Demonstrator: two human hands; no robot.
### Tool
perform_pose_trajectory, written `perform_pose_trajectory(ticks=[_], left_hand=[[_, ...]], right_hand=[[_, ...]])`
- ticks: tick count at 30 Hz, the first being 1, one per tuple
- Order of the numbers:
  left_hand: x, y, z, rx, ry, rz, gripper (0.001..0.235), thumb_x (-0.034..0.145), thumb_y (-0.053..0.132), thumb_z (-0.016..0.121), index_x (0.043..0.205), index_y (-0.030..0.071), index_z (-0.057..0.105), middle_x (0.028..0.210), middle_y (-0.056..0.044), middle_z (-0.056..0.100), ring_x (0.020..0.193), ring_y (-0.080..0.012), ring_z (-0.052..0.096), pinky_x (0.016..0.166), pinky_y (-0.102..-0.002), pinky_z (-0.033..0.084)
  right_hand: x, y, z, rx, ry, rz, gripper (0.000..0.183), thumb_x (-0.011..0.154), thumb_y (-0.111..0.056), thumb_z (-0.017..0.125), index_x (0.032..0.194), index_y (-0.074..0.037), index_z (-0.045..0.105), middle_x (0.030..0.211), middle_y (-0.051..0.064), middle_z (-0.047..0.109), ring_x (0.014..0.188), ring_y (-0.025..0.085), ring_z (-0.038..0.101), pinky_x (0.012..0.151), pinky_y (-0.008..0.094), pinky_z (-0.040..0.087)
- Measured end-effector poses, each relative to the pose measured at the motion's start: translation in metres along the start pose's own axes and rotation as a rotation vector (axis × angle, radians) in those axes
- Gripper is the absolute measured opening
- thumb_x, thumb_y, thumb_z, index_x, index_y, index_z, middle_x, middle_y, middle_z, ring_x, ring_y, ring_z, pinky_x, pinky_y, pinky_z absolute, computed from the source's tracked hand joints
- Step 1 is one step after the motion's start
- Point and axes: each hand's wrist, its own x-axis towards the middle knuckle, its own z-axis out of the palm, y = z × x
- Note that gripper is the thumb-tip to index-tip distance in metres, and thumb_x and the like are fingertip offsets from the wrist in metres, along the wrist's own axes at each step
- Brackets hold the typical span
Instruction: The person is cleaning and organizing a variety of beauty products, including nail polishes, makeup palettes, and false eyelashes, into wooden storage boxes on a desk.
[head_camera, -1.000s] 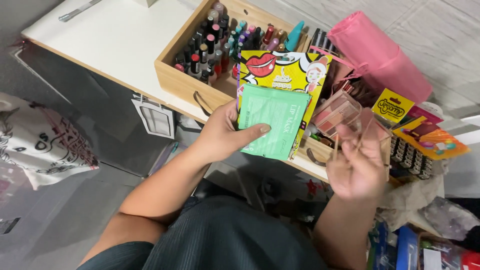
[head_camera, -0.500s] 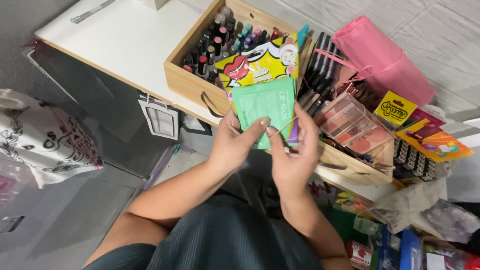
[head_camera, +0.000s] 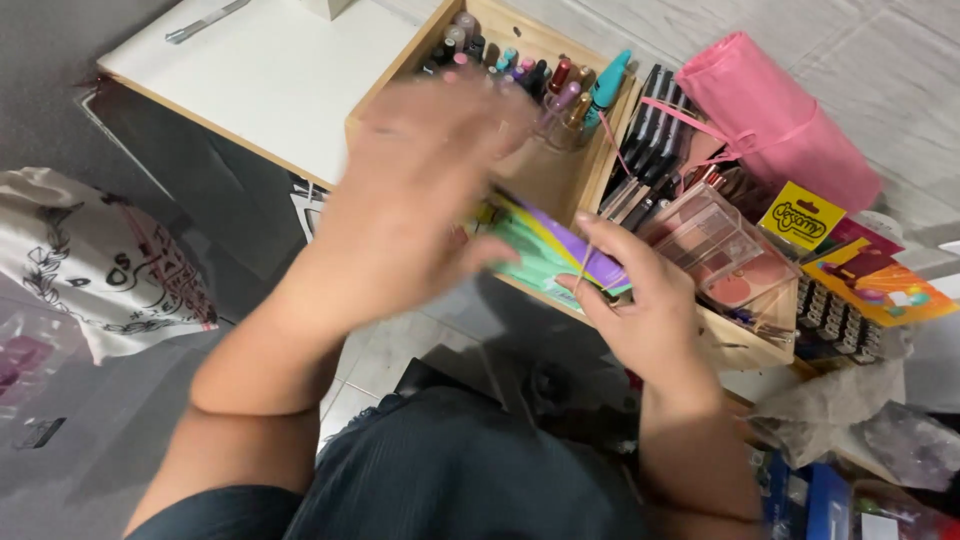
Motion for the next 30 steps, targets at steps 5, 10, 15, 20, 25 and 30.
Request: perform_pose_trajectory(ticks=[5, 10, 15, 20, 25, 30], left_hand=[[-0.006, 0.009, 0.074, 0.292, -0.487, 0.040, 0.066, 0.064, 0.052, 0.088, 0.107, 0.005, 0.067, 0.073, -0.002, 0.071, 0.070, -0.0259, 0.069, 0.075, -0.043, 0.050], [-0.019, 0.002, 0.089, -0.038, -0.537, 0.106, 0.032, 0.086, 0.039, 0.071, 0.085, 0.007, 0.068, 0.070, -0.006, 0.064, 0.064, -0.0312, 0.068, 0.055, -0.045, 0.055], [-0.025, 0.012, 0.075, -0.062, -0.369, 0.081, 0.034, 0.103, 0.040, 0.050, 0.091, 0.010, 0.060, 0.069, -0.004, 0.055, 0.058, -0.0326, 0.065, 0.050, -0.044, 0.053], [-0.027, 0.002, 0.066, -0.350, -0.232, -0.132, 0.029, 0.097, 0.036, 0.068, 0.095, 0.007, 0.065, 0.077, -0.012, 0.067, 0.072, -0.0383, 0.072, 0.061, -0.047, 0.058], [-0.055, -0.022, 0.080, -0.833, -0.081, -0.488, 0.019, 0.092, 0.021, 0.077, 0.102, 0.006, 0.072, 0.081, -0.010, 0.076, 0.071, -0.0253, 0.076, 0.067, -0.036, 0.062], [-0.057, -0.019, 0.094, -1.388, 0.370, -0.951, 0.019, 0.091, 0.009, 0.076, 0.103, -0.002, 0.065, 0.071, -0.015, 0.073, 0.059, -0.0231, 0.075, 0.049, -0.031, 0.062]], right_hand=[[0.002, -0.002, -0.004, -0.038, -0.047, -0.157, 0.053, 0.083, -0.010, 0.085, 0.132, -0.012, 0.066, 0.119, 0.008, 0.073, 0.102, 0.030, 0.074, 0.090, 0.041, 0.059], [0.017, -0.018, -0.030, -0.003, -0.112, -0.139, 0.052, 0.075, -0.006, 0.085, 0.125, -0.014, 0.069, 0.105, 0.009, 0.075, 0.092, 0.033, 0.074, 0.076, 0.045, 0.060], [0.037, -0.028, -0.066, -0.011, -0.560, -0.061, 0.078, 0.064, -0.017, 0.090, 0.136, -0.007, 0.062, 0.107, 0.021, 0.069, 0.089, 0.038, 0.074, 0.071, 0.050, 0.065], [0.036, 0.005, -0.054, 0.040, -0.710, 0.283, 0.089, 0.063, -0.016, 0.097, 0.139, -0.003, 0.053, 0.114, 0.029, 0.065, 0.086, 0.039, 0.072, 0.072, 0.045, 0.063], [0.004, 0.057, -0.038, 0.442, -0.399, 0.347, 0.068, 0.065, -0.002, 0.094, 0.117, -0.002, 0.050, 0.078, 0.011, 0.072, 0.064, 0.016, 0.071, 0.058, 0.024, 0.059], [-0.040, 0.120, -0.013, 1.525, -0.602, -0.521, 0.038, 0.096, -0.037, 0.071, 0.072, -0.008, 0.077, 0.071, 0.011, 0.083, 0.060, 0.031, 0.081, 0.068, 0.046, 0.051]])
